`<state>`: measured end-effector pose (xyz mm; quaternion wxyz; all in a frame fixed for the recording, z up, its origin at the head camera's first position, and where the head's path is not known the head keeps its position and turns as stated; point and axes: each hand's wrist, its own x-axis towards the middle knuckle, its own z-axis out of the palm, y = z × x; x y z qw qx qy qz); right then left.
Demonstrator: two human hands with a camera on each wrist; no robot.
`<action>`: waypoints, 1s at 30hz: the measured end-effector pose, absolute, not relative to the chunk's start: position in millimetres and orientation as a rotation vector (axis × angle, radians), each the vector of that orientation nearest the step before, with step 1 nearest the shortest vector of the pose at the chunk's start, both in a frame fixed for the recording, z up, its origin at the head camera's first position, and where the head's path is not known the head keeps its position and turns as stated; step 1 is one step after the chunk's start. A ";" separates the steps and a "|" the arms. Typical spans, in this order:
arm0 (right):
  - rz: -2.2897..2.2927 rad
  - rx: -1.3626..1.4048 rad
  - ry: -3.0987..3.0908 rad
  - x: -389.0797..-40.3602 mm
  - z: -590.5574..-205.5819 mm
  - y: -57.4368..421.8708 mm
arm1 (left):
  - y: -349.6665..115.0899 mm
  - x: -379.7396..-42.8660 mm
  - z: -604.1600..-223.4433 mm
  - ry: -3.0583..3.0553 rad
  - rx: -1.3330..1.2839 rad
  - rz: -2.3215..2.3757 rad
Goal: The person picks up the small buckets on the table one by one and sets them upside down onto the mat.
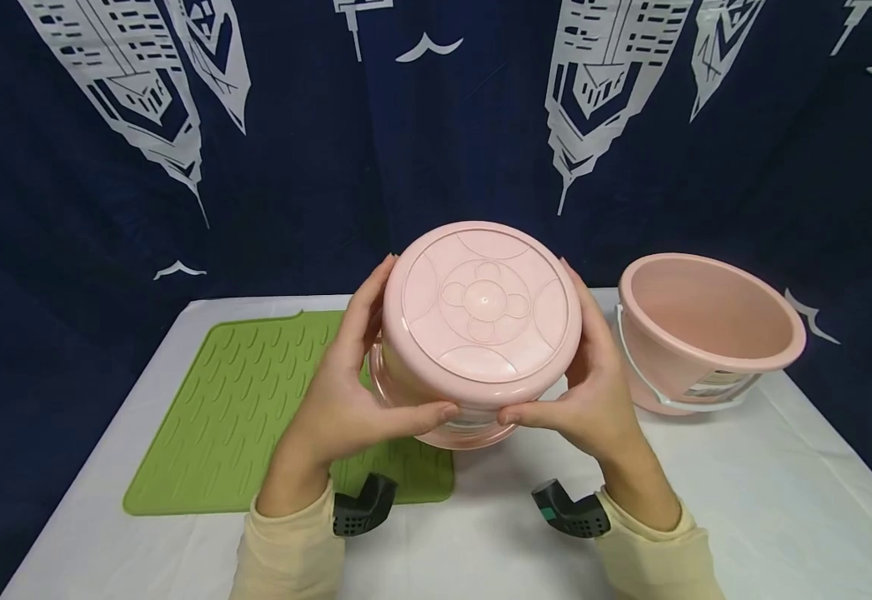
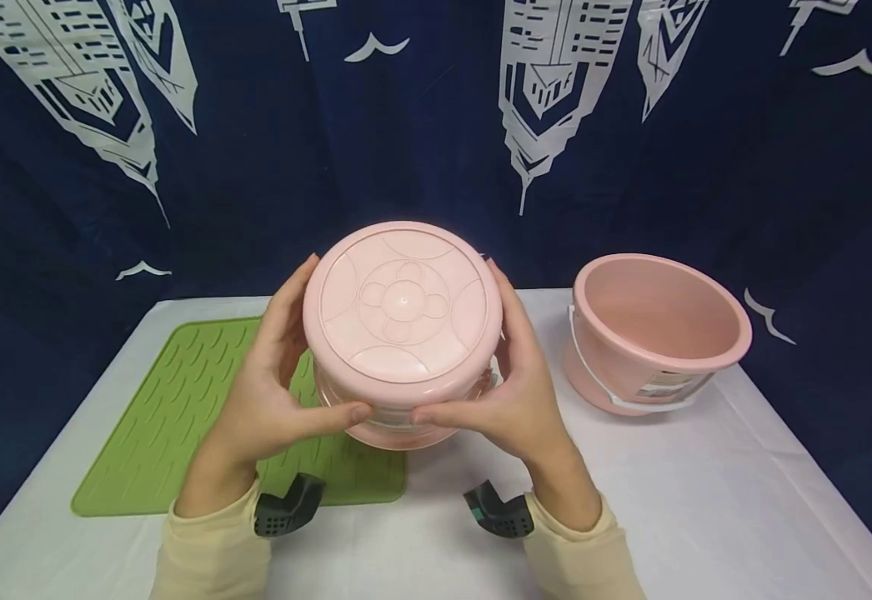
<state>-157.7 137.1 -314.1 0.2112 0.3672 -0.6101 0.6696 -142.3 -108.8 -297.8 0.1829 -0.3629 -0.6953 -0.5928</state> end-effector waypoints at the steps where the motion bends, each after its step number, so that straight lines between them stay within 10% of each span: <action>1: 1.858 1.023 -1.695 -157.0 -313.4 135.9 | -107.8 -140.4 -296.3 -1.983 -1.014 -1.681; 30: 1.531 0.595 -1.969 -165.0 -313.1 177.0 | -183.2 -141.3 -221.2 -2.038 -0.529 -1.591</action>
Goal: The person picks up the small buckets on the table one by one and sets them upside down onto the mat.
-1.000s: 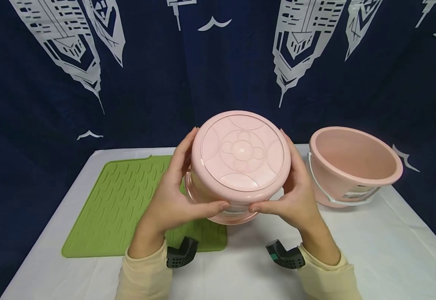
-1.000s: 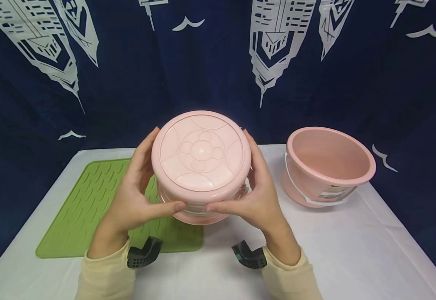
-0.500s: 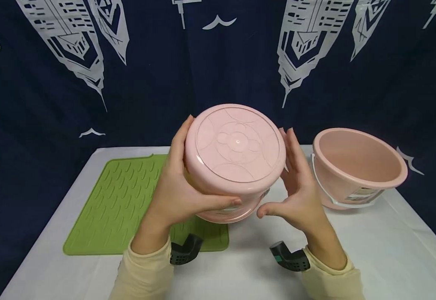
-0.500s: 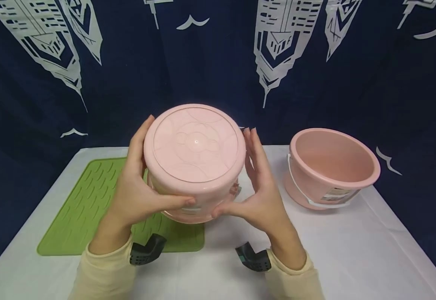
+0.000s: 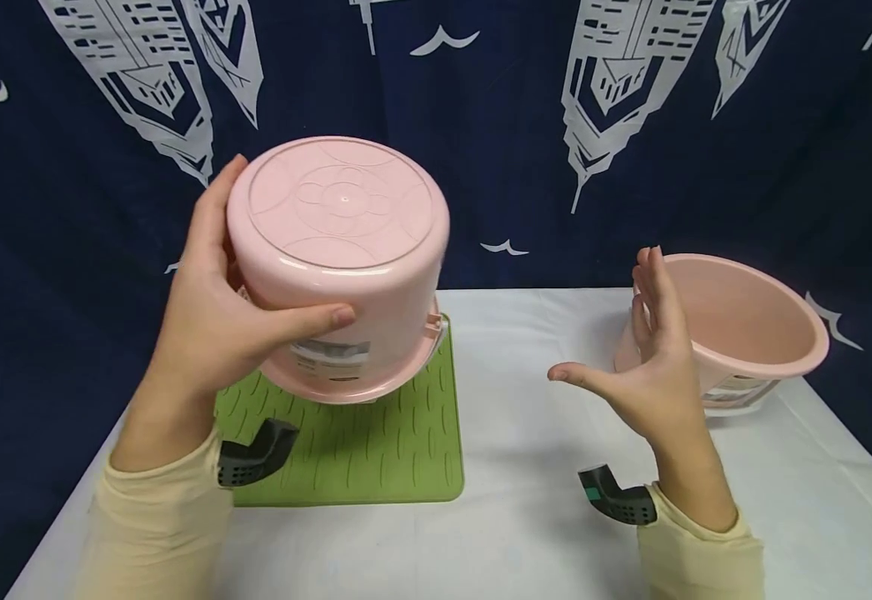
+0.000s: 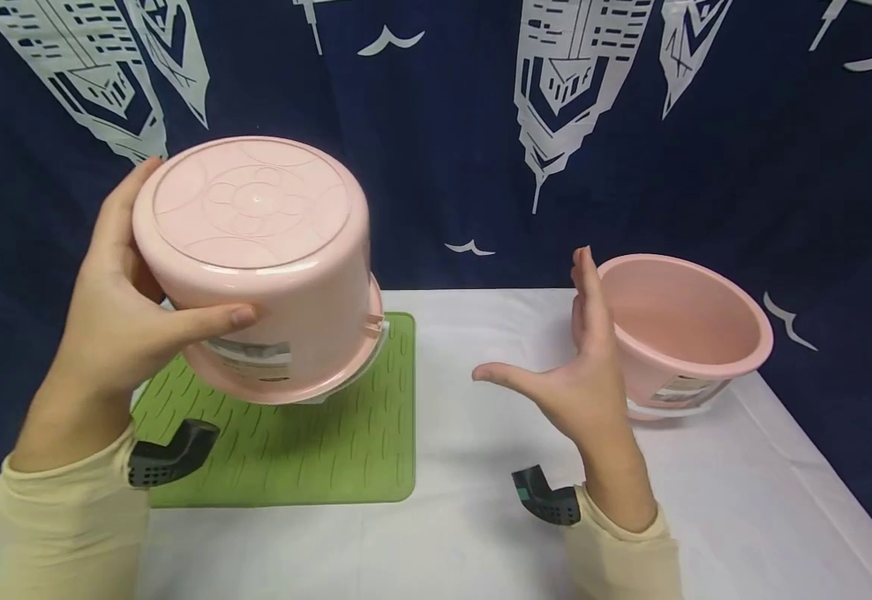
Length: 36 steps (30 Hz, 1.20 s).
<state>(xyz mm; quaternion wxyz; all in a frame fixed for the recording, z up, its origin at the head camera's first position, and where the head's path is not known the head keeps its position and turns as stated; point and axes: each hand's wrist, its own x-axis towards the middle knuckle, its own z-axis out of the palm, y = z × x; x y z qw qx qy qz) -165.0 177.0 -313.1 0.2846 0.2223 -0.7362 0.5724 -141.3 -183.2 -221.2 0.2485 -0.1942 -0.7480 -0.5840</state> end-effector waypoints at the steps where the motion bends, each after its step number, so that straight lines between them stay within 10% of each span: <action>1: 1.498 0.550 -1.992 -165.7 -313.2 179.4 | -190.2 -141.3 -219.7 -2.041 -0.517 -1.595; 36: 1.324 -0.735 -2.003 -165.0 -324.5 268.6 | -346.1 -196.7 -325.7 -2.657 -0.066 -1.383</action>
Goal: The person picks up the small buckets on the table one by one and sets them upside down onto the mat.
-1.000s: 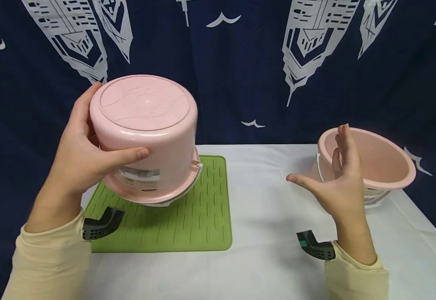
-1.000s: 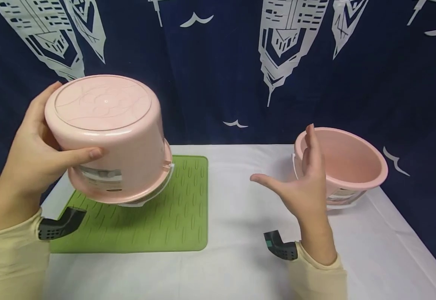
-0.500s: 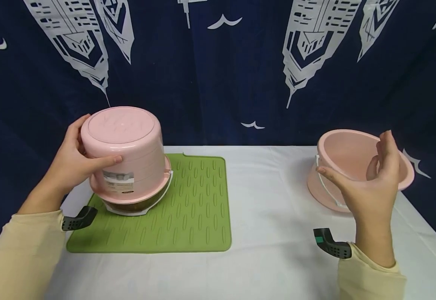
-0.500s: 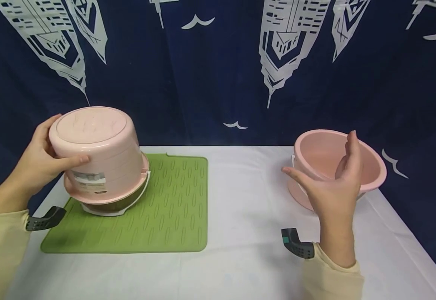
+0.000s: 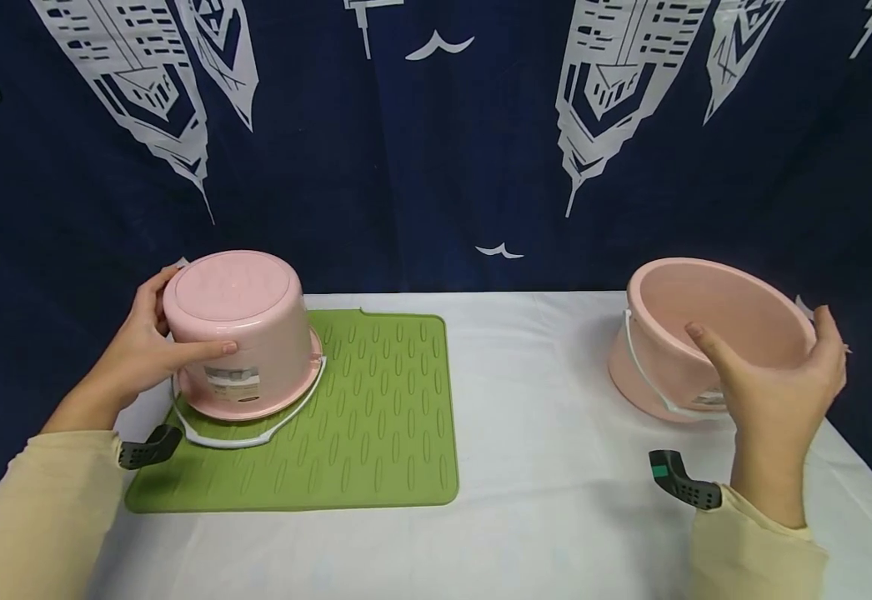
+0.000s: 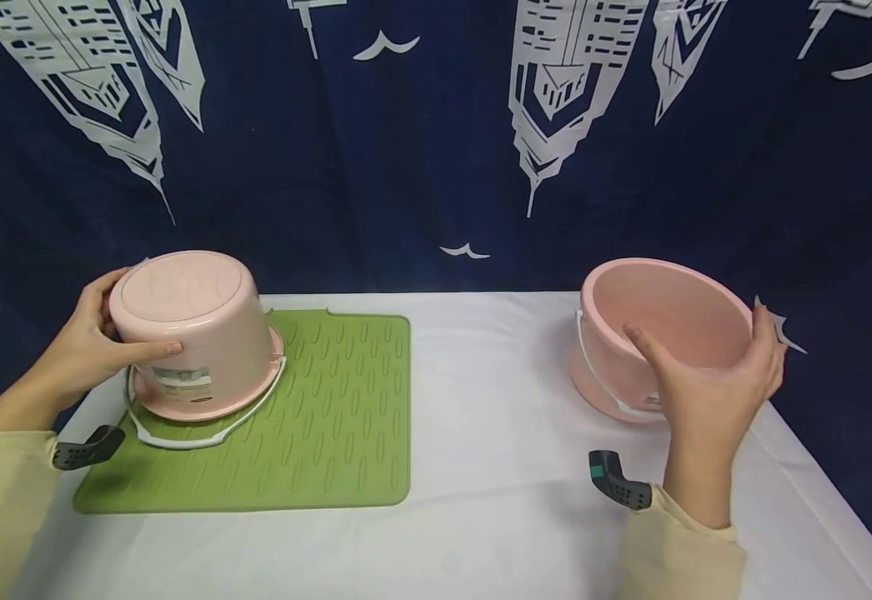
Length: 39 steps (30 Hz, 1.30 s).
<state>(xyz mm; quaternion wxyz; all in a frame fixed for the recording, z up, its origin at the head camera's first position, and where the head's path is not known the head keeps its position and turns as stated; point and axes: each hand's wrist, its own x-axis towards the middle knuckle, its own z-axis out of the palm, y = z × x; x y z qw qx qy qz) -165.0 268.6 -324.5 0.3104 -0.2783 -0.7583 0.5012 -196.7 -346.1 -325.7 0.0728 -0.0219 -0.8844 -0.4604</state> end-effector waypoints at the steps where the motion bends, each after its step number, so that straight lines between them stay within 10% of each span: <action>1: 1.309 -0.745 -2.019 -166.0 -326.6 270.7 | -348.4 -196.3 -327.8 -2.663 -0.061 -1.388; 23: 1.580 -0.703 -1.943 -179.1 -353.4 286.4 | -372.3 -191.5 -349.6 -2.626 -0.062 -1.539; 39: 1.715 -0.564 -1.818 -178.3 -350.2 289.7 | -308.4 -180.2 -279.3 -2.166 -0.238 -1.273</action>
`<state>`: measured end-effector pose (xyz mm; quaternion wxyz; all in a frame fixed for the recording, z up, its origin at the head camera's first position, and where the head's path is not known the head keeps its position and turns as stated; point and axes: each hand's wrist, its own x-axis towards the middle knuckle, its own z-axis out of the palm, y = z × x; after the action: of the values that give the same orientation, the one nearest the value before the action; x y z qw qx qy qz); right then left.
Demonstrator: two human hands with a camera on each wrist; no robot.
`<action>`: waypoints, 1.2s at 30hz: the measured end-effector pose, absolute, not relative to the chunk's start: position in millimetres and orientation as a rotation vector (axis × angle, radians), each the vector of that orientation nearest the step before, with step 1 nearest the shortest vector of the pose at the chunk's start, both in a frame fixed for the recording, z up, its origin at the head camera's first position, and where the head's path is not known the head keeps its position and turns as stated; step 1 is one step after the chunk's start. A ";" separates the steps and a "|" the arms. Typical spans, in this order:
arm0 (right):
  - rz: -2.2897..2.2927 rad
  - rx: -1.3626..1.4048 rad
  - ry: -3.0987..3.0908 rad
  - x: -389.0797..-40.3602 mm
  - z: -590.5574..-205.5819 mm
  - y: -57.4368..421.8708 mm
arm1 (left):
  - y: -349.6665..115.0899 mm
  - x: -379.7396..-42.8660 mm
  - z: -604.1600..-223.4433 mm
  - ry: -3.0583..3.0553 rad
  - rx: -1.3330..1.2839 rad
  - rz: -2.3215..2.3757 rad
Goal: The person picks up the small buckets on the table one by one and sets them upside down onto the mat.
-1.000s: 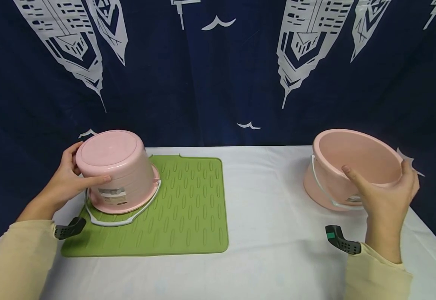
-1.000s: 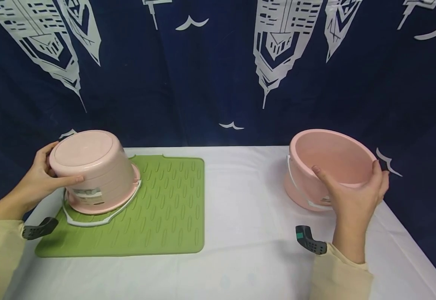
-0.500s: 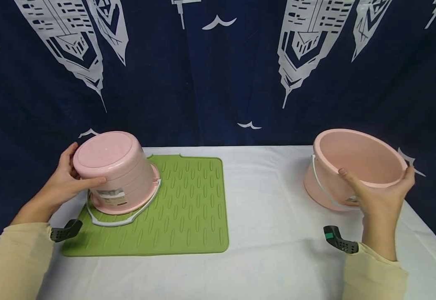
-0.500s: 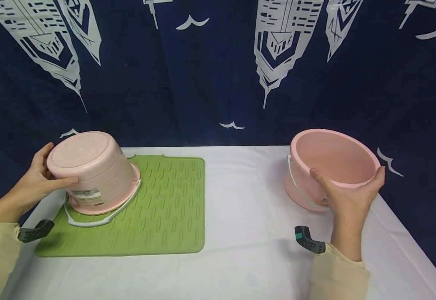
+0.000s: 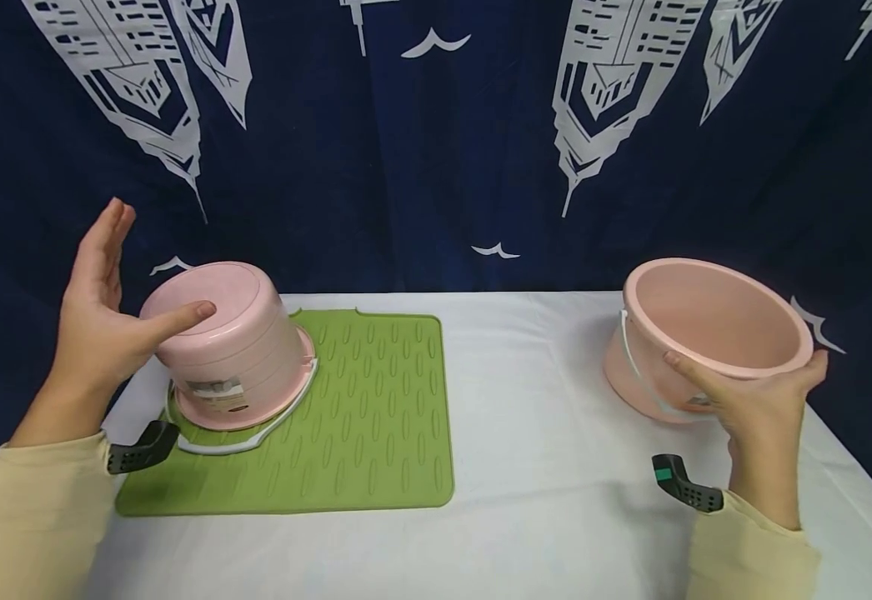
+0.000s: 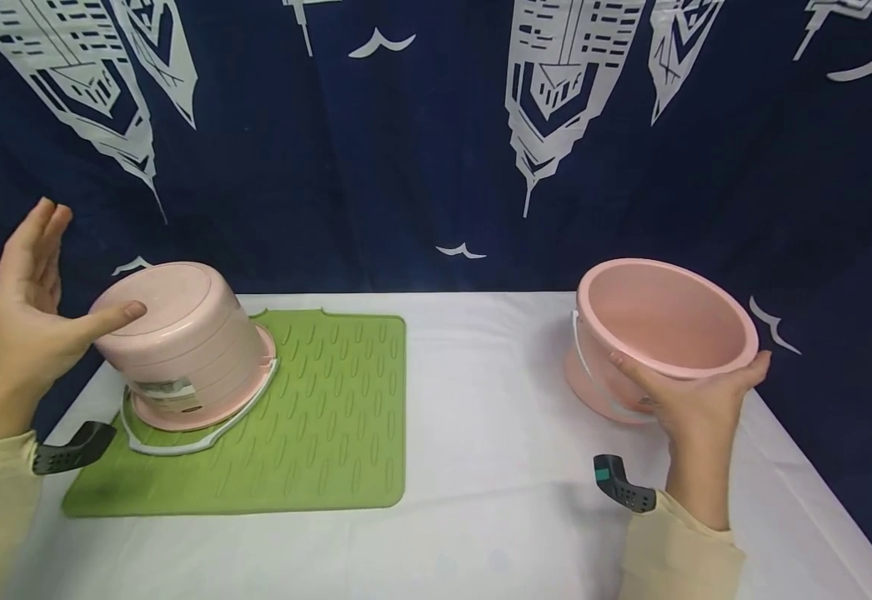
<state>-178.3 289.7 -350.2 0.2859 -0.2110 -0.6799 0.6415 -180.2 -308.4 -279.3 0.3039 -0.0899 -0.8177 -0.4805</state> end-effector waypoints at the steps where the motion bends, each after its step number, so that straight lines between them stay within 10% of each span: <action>1: 1.730 -0.548 -1.799 -177.9 -349.2 289.9 | -301.5 -180.2 -276.6 -2.154 -0.274 -1.279; 36: 1.718 -0.360 -2.010 -181.7 -332.5 247.2 | -74.0 -184.7 -310.2 -2.286 -0.669 -1.646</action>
<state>-181.7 247.2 -332.5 0.2344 -0.1311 -0.7323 0.6258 -184.7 -74.0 -310.2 0.1229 -0.2292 -0.7835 -0.5644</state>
